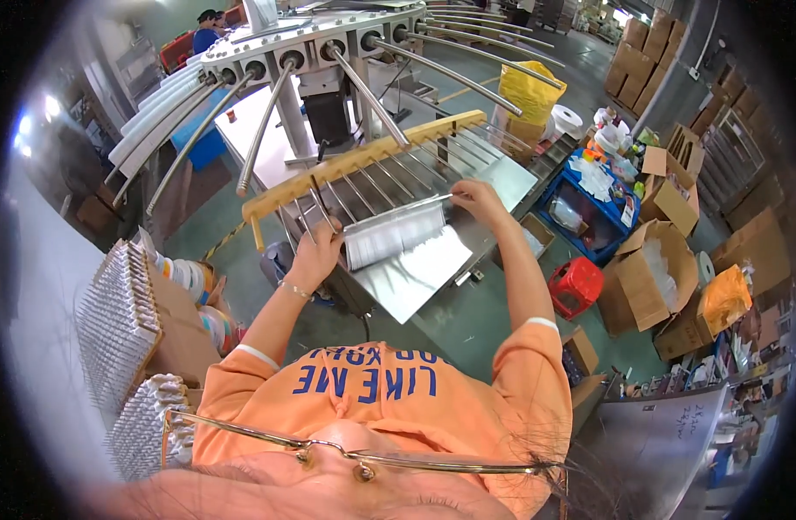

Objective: Assembling white bristled brush components onto a rotating circular production machine.

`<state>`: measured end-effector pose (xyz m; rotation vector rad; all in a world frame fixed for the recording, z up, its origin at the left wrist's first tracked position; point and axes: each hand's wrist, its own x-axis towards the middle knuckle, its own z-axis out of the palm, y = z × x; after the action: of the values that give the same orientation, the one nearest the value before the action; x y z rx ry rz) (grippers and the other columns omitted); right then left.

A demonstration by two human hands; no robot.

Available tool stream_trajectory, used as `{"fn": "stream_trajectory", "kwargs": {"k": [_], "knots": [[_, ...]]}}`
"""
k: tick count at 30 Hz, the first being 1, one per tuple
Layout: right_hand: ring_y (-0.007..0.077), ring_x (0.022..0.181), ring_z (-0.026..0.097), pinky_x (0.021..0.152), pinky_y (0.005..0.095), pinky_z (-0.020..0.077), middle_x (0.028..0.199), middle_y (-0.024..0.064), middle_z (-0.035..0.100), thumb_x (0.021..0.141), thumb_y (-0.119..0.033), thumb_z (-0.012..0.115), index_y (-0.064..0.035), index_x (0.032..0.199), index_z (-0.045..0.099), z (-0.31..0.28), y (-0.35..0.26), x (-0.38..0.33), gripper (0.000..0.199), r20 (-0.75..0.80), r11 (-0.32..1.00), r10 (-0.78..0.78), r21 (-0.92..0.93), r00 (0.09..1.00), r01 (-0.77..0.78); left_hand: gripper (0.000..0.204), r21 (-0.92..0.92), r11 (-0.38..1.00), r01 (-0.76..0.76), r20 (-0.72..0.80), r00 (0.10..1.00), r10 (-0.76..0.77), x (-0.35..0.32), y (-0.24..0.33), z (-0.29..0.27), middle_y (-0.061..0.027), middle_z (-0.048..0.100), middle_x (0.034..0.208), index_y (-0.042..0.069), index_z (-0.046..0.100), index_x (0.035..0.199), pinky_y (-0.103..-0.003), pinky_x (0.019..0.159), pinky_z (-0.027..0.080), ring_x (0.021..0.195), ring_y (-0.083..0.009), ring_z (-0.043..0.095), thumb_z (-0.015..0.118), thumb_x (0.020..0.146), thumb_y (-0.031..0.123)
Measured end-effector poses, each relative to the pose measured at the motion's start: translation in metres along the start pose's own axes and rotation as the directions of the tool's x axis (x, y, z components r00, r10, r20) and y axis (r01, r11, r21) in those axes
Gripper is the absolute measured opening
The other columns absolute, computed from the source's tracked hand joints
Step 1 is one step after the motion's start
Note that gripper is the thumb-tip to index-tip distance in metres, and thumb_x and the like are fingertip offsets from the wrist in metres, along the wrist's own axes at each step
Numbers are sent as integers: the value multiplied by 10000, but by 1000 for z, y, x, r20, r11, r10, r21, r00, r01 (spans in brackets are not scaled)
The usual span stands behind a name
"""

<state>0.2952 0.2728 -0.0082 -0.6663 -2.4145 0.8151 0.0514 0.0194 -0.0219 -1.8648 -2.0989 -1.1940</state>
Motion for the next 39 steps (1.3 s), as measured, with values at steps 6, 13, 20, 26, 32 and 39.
{"fn": "stream_trajectory", "kwargs": {"k": [6, 13, 20, 26, 32, 39], "knots": [[282, 765, 539, 672, 350, 434, 861, 84, 576, 699, -159, 641, -53, 799, 613, 13, 22, 35, 149, -156, 911, -319, -321, 935, 257, 180, 466, 880, -89, 92, 994, 52, 34, -10, 14, -118, 527, 831, 34, 563, 770, -360, 688, 459, 792, -297, 554, 615, 710, 196], [216, 810, 589, 738, 304, 450, 963, 115, 582, 761, -170, 596, -31, 1020, 581, -6, 64, 34, 293, -538, 998, -60, -46, 841, 42, 386, 328, 945, -5, -119, 992, 47, 2, 8, -34, -140, 525, 1029, 74, 537, 1042, -397, 783, 425, 899, -273, 531, 645, 725, 268], [312, 1122, 456, 922, 418, 353, 1194, 188, 490, 881, -449, 370, -23, 1156, 480, -82, 42, 39, 518, -106, 178, 196, 981, 975, 71, 434, -985, 57, 163, 90, 765, -638, -5, -18, -110, -136, 551, 1019, 38, 430, 1199, -394, 726, 504, 865, -230, 576, 369, 904, 349], [306, 1162, 428, 999, 411, 317, 1228, 183, 464, 916, -221, 364, -2, 1079, 502, -81, 95, 77, 306, -206, 158, -19, 966, 978, 206, 408, -899, 434, 63, -223, 787, -576, 14, 26, -130, -148, 540, 884, -2, 396, 1135, -327, 627, 517, 694, -219, 596, 562, 763, 20], [281, 1163, 424, 1025, 390, 284, 1258, 155, 447, 885, -244, 451, -55, 999, 519, -31, -35, -1, 231, -137, 167, 44, 978, 990, 128, 312, -95, 896, 435, -403, 806, -434, -148, 52, -160, -82, 566, 821, 32, 540, 964, -322, 675, 482, 776, -195, 574, 565, 655, -1], [317, 1088, 466, 953, 397, 357, 1289, 188, 381, 876, -283, 458, -44, 1288, 266, 80, -225, -138, 514, 279, 248, -268, 945, 922, -214, 99, -505, 356, 786, -347, 192, -918, -475, 133, -20, 21, 517, 605, 70, 575, 663, -256, 527, 407, 600, -77, 484, 527, 642, -14]]}}
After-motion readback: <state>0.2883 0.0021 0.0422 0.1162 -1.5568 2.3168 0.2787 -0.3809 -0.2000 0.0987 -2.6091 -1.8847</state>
